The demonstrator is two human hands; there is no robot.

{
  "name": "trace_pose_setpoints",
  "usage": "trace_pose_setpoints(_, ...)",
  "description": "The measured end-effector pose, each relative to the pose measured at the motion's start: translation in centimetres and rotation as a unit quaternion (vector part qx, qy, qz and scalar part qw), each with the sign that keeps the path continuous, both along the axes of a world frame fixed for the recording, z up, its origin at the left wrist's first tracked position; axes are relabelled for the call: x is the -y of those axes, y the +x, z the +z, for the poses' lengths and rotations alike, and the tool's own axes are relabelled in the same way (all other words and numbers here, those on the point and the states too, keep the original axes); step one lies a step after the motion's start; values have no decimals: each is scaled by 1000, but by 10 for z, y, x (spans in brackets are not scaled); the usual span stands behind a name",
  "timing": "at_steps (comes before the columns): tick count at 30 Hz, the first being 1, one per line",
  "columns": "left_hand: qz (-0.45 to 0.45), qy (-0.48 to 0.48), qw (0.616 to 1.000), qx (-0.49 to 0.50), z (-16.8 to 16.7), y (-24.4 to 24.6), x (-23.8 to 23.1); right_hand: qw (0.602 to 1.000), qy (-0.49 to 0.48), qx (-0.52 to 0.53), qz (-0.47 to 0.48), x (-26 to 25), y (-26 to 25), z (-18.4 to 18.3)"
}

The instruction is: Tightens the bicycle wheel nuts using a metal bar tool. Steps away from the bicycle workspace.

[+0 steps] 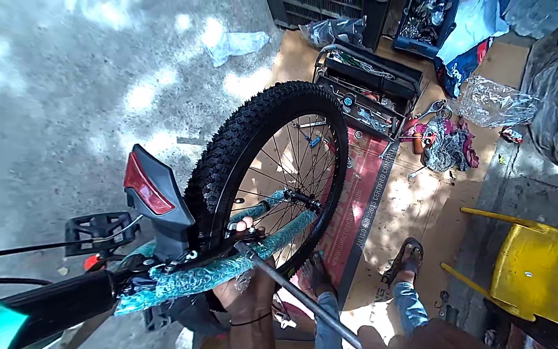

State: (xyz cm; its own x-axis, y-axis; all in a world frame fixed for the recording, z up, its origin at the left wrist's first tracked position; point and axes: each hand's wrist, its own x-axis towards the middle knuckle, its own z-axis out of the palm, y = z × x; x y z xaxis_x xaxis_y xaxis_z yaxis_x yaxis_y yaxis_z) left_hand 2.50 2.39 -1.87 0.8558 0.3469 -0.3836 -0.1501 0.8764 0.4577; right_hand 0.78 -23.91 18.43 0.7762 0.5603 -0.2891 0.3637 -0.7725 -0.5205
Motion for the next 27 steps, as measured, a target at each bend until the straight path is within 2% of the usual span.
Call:
trace_pose_setpoints(6, 22, 35, 999, -16, -1, 0, 2, 997, 15, 66, 28, 39, -12, -50)
trace_pose_setpoints(9, 7, 34, 999, 2, -5, -3, -1, 993, 18, 104, 44, 46, -16, -68)
trace_pose_setpoints(14, -13, 47, 999, 9, -3, -2, -2, 982, 35, 163, 84, 61, -29, -118)
trace_pose_setpoints(20, -17, 57, 998, 12, -7, -4, -6, 983, 35, 165, 70, 60, -40, -120)
trace_pose_setpoints(27, -32, 31, 999, 25, -3, -3, -8, 973, 68, 184, 121, 77, -25, -147)
